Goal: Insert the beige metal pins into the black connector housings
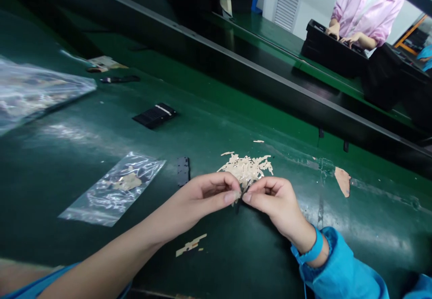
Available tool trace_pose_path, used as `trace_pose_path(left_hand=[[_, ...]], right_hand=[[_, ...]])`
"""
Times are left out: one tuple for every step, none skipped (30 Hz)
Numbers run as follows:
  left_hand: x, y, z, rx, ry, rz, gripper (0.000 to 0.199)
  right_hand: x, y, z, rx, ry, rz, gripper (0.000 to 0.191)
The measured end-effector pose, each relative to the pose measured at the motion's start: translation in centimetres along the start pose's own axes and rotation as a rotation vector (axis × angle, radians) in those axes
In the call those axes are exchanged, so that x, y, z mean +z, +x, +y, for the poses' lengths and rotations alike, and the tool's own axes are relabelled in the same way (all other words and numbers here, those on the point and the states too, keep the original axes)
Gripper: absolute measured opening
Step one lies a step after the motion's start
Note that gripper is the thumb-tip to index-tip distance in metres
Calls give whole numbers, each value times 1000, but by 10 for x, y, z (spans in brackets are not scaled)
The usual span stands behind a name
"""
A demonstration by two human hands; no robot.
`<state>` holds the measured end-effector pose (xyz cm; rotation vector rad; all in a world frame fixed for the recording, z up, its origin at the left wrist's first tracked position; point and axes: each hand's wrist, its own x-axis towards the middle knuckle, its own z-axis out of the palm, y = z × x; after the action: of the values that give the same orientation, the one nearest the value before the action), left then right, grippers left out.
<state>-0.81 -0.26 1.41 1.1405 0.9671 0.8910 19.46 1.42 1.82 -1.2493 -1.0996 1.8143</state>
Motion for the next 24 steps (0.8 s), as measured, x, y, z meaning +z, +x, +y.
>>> trace_pose_path(left_hand=[[0, 0, 0, -14, -20, -13, 20], [1, 1, 0, -29, -39, -27, 21], [1, 1, -1, -45, -58, -40, 22], [1, 1, -2, -60, -76, -51, 23], [1, 2, -2, -71, -91, -60, 25], [1, 2, -3, -78, -103, -68, 26], [0, 2, -4, -81, -110, -75, 27], [0, 2, -5, -80, -110, -84, 28], [-1, 2, -6, -76, -106, -93, 29], [-1, 3, -7, -72, -98, -103, 30], [-1, 3, -8, -68, -87, -111, 31], [-1, 3, -9, -65, -74, -117, 33], [0, 3, -10, -62, -59, -119, 34], [2, 4, -11, -60, -40, -120, 35], [4, 4, -12, -56, -16, -118, 36], [6, 4, -13, -53, 16, -115, 37], [7, 5, -14, -49, 56, -109, 38], [8, 5, -14, -45, 106, -97, 38], [6, 5, -13, -40, 167, -79, 38], [2, 4, -12, -36, 240, -51, 38], [-5, 3, -10, -32, 325, -8, 37], [-14, 1, -7, -30, 421, 48, 35], [-27, -2, -3, -32, 528, 123, 33], [-41, -5, 0, -37, 644, 215, 34]], right_hand=[[1, -1, 1, 2, -4, -16, 22], [1, -1, 1, 11, 2, -32, 22], [2, -1, 2, 25, 19, -45, 23], [2, -1, 2, 43, 39, -56, 24], [3, -1, 3, 64, 61, -66, 25], [3, -1, 3, 85, 82, -75, 25], [4, -1, 3, 103, 103, -85, 25], [4, 0, 3, 119, 122, -96, 24], [4, 0, 4, 130, 143, -107, 23], [5, 0, 4, 139, 163, -116, 22], [5, 0, 4, 143, 179, -122, 22], [6, 0, 5, 148, 190, -127, 23], [7, 0, 5, 152, 197, -129, 23], [7, 0, 5, 156, 201, -128, 24], [7, 0, 5, 160, 203, -125, 24], [7, 0, 6, 161, 203, -122, 24], [7, 0, 6, 160, 200, -118, 24], [6, 0, 7, 156, 193, -114, 24], [4, 1, 8, 151, 183, -107, 23], [3, 3, 9, 146, 172, -99, 23], [1, 4, 11, 142, 161, -90, 24], [0, 6, 13, 142, 153, -86, 24], [-2, 8, 16, 142, 146, -85, 24], [-3, 9, 18, 142, 141, -90, 23]])
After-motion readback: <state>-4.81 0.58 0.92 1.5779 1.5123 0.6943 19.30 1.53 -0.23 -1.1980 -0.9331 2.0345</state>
